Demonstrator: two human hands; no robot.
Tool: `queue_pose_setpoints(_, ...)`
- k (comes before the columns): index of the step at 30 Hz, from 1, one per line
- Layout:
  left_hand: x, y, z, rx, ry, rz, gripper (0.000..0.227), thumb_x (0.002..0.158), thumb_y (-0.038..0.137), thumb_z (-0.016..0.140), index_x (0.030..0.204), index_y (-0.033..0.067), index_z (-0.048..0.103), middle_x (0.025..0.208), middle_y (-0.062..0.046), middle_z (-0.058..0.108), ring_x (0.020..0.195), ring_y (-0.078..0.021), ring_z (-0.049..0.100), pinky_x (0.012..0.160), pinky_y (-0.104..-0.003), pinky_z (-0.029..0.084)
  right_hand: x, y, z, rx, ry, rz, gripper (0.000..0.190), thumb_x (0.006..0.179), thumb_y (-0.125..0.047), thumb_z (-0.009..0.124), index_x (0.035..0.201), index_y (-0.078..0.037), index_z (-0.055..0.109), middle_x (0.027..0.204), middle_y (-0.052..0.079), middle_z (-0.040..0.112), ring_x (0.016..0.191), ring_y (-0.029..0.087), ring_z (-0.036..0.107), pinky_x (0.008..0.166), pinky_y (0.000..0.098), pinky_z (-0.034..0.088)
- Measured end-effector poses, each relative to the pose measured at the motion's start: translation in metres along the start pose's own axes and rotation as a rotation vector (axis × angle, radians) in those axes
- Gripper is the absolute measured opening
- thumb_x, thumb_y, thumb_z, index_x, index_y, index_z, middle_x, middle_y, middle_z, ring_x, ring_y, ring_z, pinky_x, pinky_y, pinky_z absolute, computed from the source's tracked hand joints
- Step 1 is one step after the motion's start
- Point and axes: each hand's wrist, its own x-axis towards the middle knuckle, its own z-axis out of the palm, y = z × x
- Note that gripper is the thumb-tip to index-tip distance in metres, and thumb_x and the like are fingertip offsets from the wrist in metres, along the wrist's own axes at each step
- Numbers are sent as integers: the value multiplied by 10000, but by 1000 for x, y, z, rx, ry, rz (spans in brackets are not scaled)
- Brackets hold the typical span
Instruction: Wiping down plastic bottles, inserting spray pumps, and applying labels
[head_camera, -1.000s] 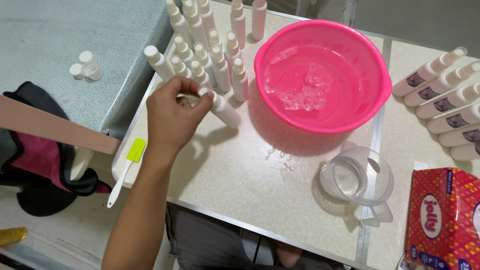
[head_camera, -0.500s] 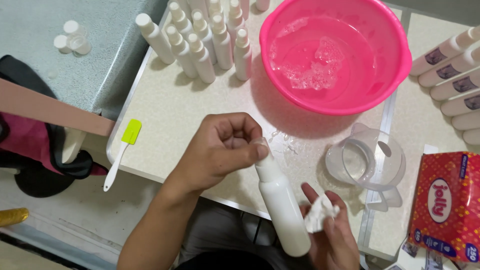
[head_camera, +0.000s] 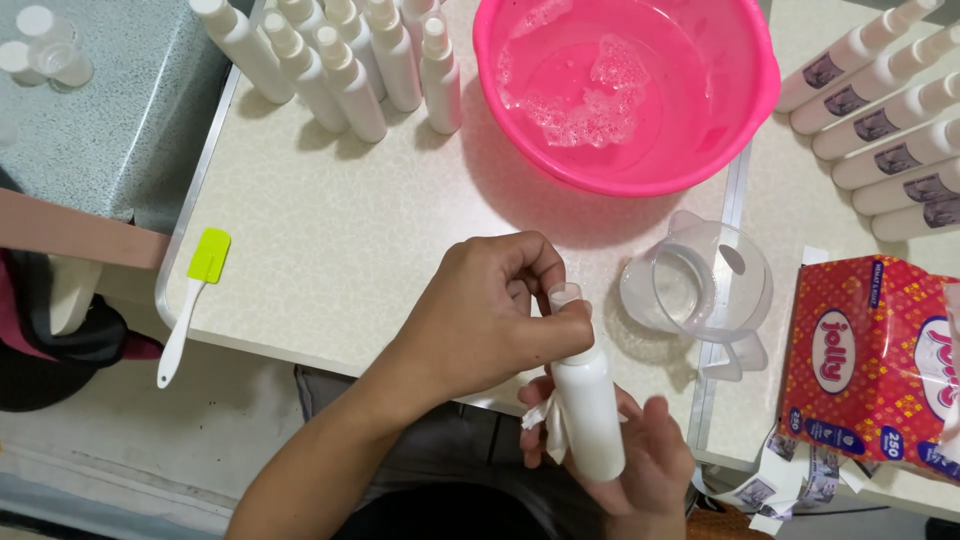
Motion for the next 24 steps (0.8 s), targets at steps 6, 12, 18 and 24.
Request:
queue_pose_setpoints(6, -1, -25, 2, -52, -42, 297, 301, 791, 272, 750, 1017, 115, 629, 784, 22, 568, 640, -81, 457, 591, -257, 407, -10, 6, 7, -304, 170, -149, 861, 849, -396, 865, 1393, 139, 466, 1152, 299, 656, 786, 330, 662, 609, 355, 550)
queue_pose_setpoints(12, -11, -72, 31, -302, -422, 303, 696, 749, 431, 750, 1339, 99, 592, 1390, -129, 557, 1292, -232, 590, 966, -355, 532, -11, 17, 14, -445, 294, -141, 859, 767, -525, 866, 1345, 3, 511, 964, 273, 738, 599, 278, 700, 543, 345, 566)
queue_pose_setpoints(18, -17, -96, 46, -717, -82, 307, 145, 804, 102, 725, 945, 90, 695, 1174, -174, 696, 1090, -265, 701, 944, -389, 558, -18, 14, -18, -342, 420, -250, 560, 801, -341, 746, 1212, 0, 580, 1104, 182, 609, 729, 230, 578, 629, 330, 473)
queue_pose_setpoints(24, -39, -83, 44, -769, -342, -43, 230, 807, 4, 671, 999, 49, 554, 759, -184, 700, 520, -224, 659, 526, -330, 531, -22, -1, 12, -670, 507, -566, 337, 825, 6, 555, 1149, 63, 630, 1388, 177, 484, 1088, 284, 582, 924, 341, 516)
